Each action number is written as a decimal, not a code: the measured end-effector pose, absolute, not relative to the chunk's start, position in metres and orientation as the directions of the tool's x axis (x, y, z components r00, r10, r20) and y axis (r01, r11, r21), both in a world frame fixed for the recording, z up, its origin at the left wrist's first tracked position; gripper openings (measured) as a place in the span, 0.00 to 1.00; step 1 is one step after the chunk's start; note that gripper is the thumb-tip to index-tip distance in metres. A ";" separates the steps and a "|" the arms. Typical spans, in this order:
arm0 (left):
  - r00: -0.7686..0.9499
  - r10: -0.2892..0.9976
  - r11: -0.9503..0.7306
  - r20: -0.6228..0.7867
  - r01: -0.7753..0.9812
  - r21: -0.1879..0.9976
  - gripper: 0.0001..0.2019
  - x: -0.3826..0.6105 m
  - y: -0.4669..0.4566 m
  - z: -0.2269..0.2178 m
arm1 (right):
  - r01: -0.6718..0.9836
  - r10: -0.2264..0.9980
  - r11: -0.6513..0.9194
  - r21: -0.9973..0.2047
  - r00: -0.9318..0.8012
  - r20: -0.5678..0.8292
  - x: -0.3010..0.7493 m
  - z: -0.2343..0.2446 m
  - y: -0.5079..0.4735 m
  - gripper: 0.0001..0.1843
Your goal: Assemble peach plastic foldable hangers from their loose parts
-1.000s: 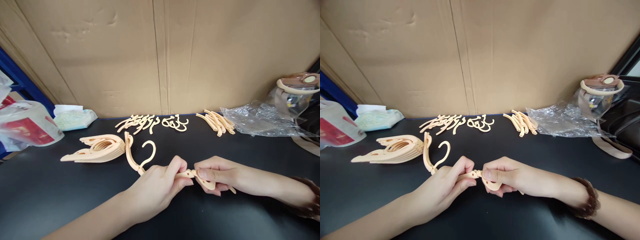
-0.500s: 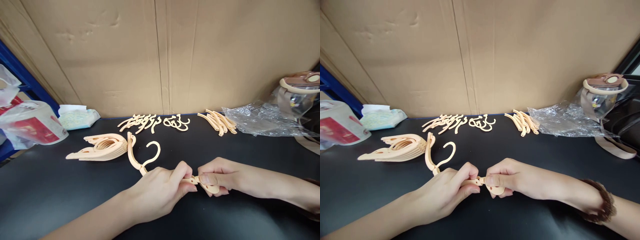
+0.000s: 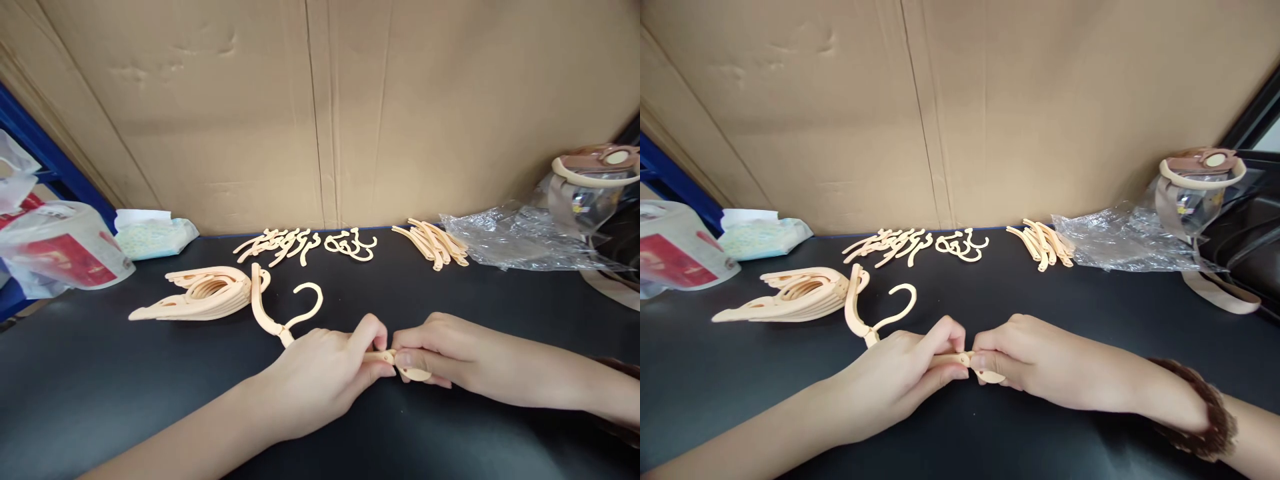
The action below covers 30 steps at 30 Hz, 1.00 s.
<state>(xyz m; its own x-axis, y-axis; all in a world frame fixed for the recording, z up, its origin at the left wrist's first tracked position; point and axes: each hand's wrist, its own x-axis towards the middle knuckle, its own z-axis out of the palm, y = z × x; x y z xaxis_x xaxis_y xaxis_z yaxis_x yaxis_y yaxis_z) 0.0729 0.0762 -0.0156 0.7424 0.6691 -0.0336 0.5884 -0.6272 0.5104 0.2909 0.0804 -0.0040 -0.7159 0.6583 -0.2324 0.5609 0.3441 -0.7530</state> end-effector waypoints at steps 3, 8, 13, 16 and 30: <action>0.741 0.669 -0.615 -0.058 0.596 0.516 0.07 0.075 0.075 -0.014 | 0.632 0.672 0.418 -0.652 -0.698 -0.247 0.291 -0.003 0.075 0.25; 0.702 0.712 -0.591 -0.011 0.607 0.531 0.10 0.072 0.076 -0.016 | 0.684 0.708 0.499 -0.533 -0.676 -0.204 0.290 -0.004 0.077 0.20; 0.676 0.732 -0.645 0.092 0.642 0.413 0.08 0.069 0.080 -0.016 | 0.667 0.694 0.549 -0.504 -0.700 -0.170 0.301 0.001 0.092 0.17; 0.740 0.664 -0.717 0.106 0.591 0.370 0.13 0.066 0.082 -0.014 | 0.637 0.669 0.682 -0.359 -0.742 -0.045 0.308 0.002 0.098 0.17; 0.782 0.605 -0.705 0.150 0.439 0.558 0.17 0.066 0.087 -0.025 | 0.515 0.487 0.857 0.027 -0.827 0.281 0.311 -0.014 0.102 0.17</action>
<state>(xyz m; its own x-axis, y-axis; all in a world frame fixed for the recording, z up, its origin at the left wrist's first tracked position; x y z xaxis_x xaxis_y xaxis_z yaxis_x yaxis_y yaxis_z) 0.0657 0.0868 -0.0255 0.7816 0.6054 0.1500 0.4388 -0.7047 0.5575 0.3114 0.1019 -0.0136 -0.8267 0.4874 0.2812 0.5146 0.8570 0.0273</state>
